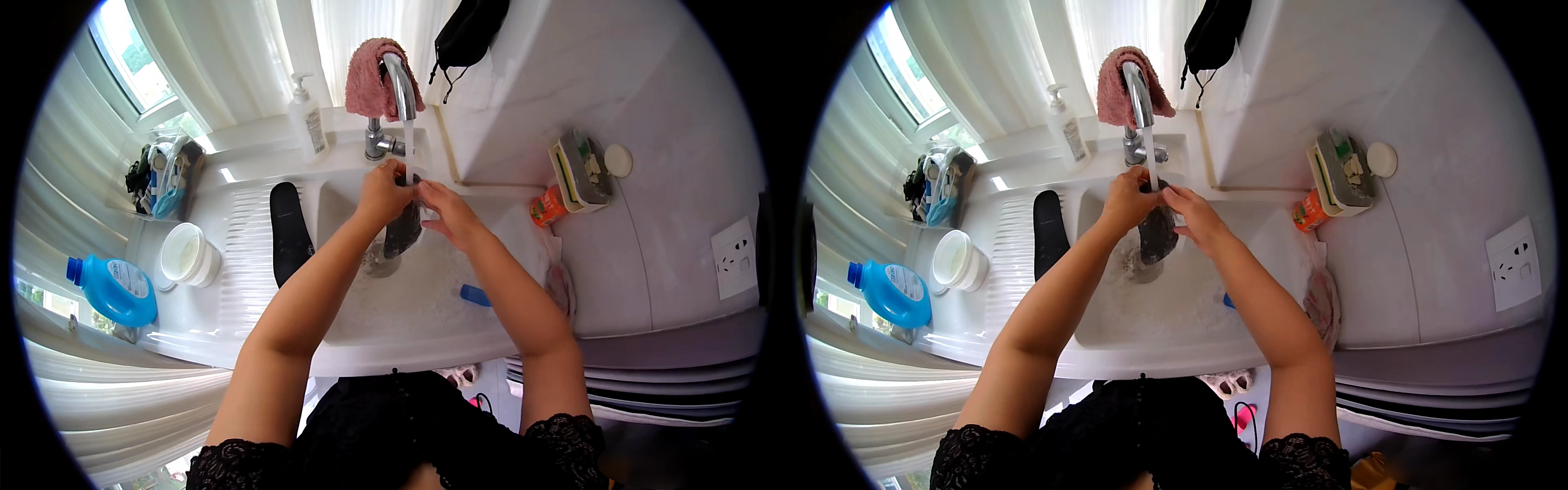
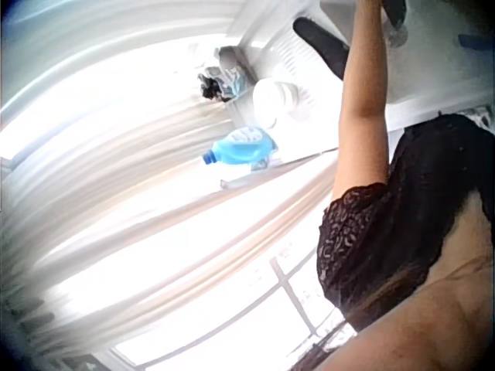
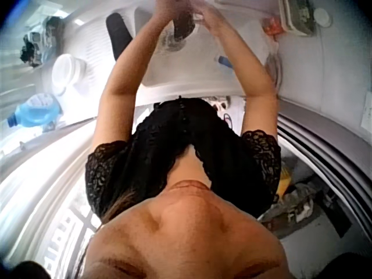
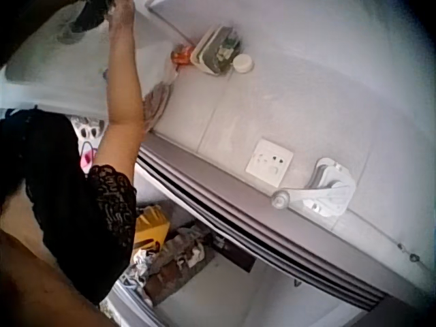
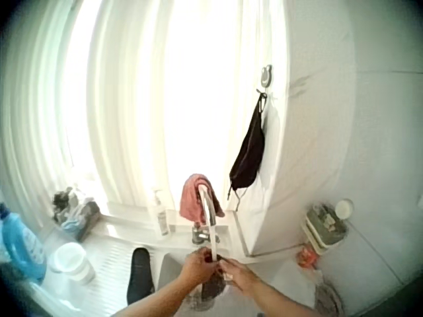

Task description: The person washes a pair of black slippers in a sink. They rinse the slippers under running water, scrub them with a blue brush, and rinse them again. The slippers are handled one at a time and rinsed thoroughly.

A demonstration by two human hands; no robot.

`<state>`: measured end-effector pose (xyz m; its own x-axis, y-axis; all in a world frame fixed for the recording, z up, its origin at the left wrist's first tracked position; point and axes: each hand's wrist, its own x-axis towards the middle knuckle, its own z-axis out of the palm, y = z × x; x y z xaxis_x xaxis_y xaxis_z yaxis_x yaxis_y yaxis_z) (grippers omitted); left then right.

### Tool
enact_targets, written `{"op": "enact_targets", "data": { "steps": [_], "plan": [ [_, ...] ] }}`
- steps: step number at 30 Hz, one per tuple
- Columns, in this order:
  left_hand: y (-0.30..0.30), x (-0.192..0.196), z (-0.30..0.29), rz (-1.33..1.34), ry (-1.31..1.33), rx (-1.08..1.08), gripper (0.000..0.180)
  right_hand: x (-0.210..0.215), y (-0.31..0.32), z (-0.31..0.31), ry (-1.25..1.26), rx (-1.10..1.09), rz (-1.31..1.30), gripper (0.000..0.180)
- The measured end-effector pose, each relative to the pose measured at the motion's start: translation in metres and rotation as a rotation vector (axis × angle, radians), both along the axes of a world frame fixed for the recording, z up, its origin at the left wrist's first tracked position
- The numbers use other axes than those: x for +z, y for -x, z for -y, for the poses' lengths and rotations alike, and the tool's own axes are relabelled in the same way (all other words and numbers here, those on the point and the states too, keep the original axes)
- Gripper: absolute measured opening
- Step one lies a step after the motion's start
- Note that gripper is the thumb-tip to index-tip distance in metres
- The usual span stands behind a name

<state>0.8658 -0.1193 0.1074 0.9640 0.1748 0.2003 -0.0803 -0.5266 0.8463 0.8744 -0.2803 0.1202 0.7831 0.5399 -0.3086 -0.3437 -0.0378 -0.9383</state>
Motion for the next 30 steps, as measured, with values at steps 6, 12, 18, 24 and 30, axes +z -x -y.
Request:
{"op": "enact_targets", "data": {
  "steps": [6, 12, 18, 24, 30],
  "plan": [
    [0.015, 0.009, 0.019, -0.172, 0.903, 0.064, 0.029, -0.021, -0.012, -0.038, -0.217, -0.236, -0.042, 0.044],
    [0.036, -0.048, 0.011, -0.185, 1.130, 0.211, 0.043, -0.028, -0.007, -0.037, -0.248, -0.533, -0.072, 0.025],
    [0.032, -0.058, 0.008, -0.881, 1.340, 0.293, 0.066, -0.022, 0.004, -0.034, -0.322, -0.315, -0.236, 0.029],
    [0.021, -0.132, -0.012, -0.667, 1.668, -0.137, 0.053, -0.040, 0.005, -0.021, -0.094, -0.237, -0.115, 0.036],
    [0.039, -0.104, 0.000, -0.645, 1.452, 0.165, 0.038, -0.105, -0.009, 0.001, 0.359, -0.286, 0.100, 0.042]
  ]
}}
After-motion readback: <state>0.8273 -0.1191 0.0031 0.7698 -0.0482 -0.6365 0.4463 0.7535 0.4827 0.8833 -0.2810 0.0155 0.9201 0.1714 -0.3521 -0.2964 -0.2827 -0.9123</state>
